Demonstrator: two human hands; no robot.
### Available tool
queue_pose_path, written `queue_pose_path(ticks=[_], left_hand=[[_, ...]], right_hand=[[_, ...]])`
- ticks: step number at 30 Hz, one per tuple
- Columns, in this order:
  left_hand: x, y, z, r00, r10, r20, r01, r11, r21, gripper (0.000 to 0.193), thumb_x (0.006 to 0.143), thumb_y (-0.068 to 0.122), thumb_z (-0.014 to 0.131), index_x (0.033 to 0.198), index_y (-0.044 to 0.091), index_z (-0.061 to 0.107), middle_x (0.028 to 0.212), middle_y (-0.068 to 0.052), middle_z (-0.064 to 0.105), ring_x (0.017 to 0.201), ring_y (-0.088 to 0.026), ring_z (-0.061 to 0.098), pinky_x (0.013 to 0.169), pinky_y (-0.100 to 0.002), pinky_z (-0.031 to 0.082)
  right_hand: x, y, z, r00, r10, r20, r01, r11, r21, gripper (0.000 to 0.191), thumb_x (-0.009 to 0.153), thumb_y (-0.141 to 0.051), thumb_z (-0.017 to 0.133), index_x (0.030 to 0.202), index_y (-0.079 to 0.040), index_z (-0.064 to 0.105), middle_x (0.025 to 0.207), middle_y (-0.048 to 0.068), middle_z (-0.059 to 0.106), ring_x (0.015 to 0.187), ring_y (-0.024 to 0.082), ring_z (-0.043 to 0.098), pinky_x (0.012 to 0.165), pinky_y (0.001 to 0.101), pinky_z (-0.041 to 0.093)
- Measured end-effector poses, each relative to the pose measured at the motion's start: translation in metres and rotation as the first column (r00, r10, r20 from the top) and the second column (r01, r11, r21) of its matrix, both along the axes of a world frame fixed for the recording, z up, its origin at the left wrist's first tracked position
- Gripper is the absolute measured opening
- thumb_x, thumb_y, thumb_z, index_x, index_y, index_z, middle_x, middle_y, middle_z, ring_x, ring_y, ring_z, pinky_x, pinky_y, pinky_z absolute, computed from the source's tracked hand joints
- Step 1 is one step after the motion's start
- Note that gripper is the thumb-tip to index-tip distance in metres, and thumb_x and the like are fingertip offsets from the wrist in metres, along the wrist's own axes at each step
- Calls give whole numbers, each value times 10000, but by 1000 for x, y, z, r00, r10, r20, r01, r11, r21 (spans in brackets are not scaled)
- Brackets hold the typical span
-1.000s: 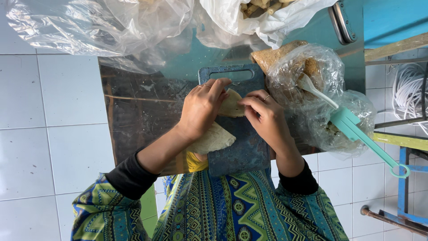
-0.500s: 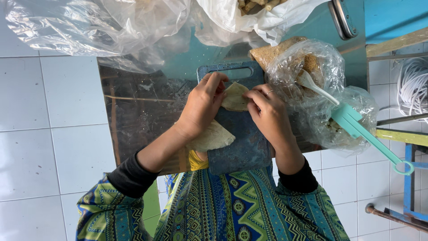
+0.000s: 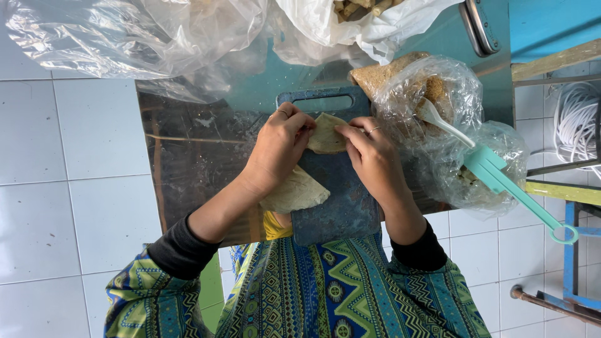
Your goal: The person takes thin pastry wrappers from a cutting board, spoons a brown filling from a plastic-covered bowl onto each wrapper, folds the wrapper over the filling into a closed triangular parcel, and places the finished parcels into a plastic bag beside the board.
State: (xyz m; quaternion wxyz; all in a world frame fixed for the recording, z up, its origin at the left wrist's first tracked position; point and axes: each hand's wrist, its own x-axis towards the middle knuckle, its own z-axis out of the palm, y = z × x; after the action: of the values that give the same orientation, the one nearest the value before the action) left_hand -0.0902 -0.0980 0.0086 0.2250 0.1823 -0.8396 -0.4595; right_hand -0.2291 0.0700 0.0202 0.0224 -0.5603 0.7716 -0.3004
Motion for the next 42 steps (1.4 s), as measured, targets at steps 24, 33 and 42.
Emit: queue_pose_path(ticks=[24, 33, 42], left_hand=[[103, 42, 2, 942, 299, 153, -315, 944, 94, 294, 952, 227, 760, 1072, 16, 595, 1031, -140, 711, 966, -255, 684, 793, -386, 550], [106, 70, 15, 975, 114, -192, 71, 660, 748, 704, 935, -83, 644, 1503, 56, 252, 1465, -226, 595, 984, -144, 699, 685, -261, 587], [110, 80, 33, 990, 46, -133, 41, 812, 583, 824, 968, -90, 633, 1628, 69, 165, 1540, -203, 550, 1316, -248, 638, 1025, -377, 544]], right_hand=[[83, 7, 2, 917, 252, 310, -186, 956, -226, 272, 912, 82, 728, 1153, -26, 664, 1188, 109, 673, 971, 244, 745, 782, 300, 620], [81, 19, 11, 955, 168, 246, -82, 942, -324, 220, 907, 82, 746, 1088, -34, 698, 1096, 84, 696, 978, 221, 743, 797, 309, 610], [85, 23, 26, 952, 216, 218, -134, 931, -339, 361, 812, -117, 895, 1094, -58, 677, 1150, 92, 683, 989, 242, 742, 808, 312, 619]])
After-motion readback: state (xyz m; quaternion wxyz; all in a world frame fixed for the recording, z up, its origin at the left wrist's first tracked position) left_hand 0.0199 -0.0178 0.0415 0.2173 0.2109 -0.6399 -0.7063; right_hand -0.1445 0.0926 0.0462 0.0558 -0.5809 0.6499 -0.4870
